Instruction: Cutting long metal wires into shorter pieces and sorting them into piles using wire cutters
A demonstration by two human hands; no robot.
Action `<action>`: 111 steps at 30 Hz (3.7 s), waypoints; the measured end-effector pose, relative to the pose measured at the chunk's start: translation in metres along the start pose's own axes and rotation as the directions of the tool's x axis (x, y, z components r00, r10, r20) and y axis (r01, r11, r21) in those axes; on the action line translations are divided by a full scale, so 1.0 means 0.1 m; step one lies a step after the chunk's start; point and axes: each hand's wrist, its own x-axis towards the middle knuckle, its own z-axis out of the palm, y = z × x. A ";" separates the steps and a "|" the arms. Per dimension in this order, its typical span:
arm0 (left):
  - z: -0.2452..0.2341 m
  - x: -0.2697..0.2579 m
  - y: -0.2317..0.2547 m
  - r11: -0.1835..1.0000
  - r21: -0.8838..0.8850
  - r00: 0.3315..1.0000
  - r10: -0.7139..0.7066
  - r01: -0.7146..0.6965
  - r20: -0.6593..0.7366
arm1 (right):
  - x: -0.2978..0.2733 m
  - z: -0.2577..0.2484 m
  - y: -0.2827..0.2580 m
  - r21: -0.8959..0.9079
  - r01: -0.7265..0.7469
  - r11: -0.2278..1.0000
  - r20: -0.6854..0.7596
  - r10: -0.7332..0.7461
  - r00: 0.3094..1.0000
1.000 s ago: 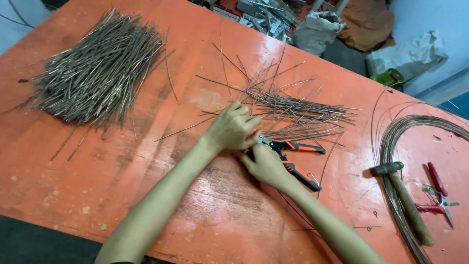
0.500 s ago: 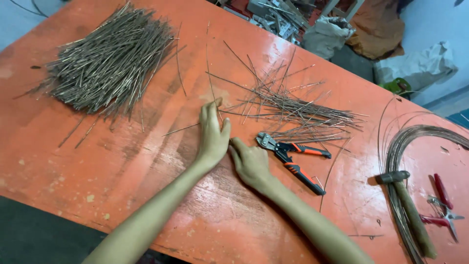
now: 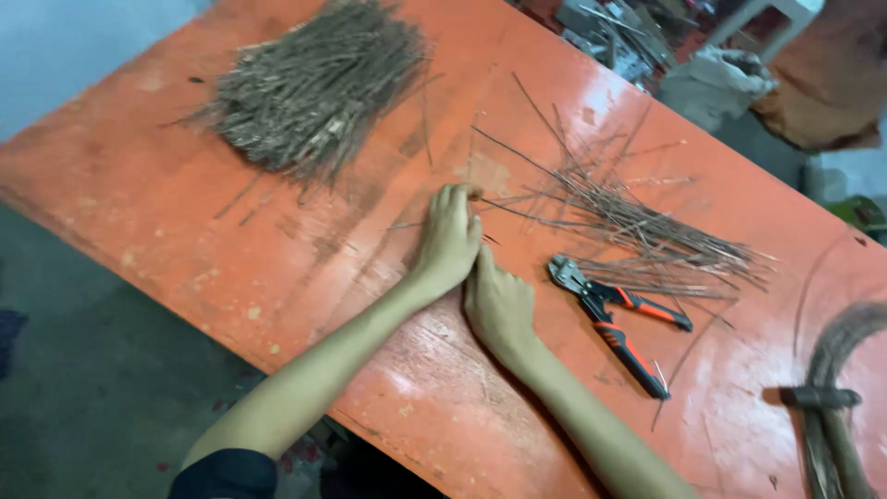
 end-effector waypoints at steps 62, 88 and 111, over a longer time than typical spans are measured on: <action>-1.30 0.20 -0.15 0.966 -0.168 0.960 -0.154 0.195 0.232 | 0.03 0.14 0.09 0.269 0.326 0.906 -0.100 -0.310 0.946; -1.32 0.20 -0.06 0.995 0.070 0.982 -0.082 0.071 0.170 | 0.10 -0.02 -0.07 0.337 0.322 0.885 -0.070 -0.318 0.946; -1.62 -0.09 -0.25 0.983 0.169 0.994 -0.082 0.070 0.067 | 0.31 0.11 -0.20 0.370 0.524 0.767 -0.297 -0.437 0.849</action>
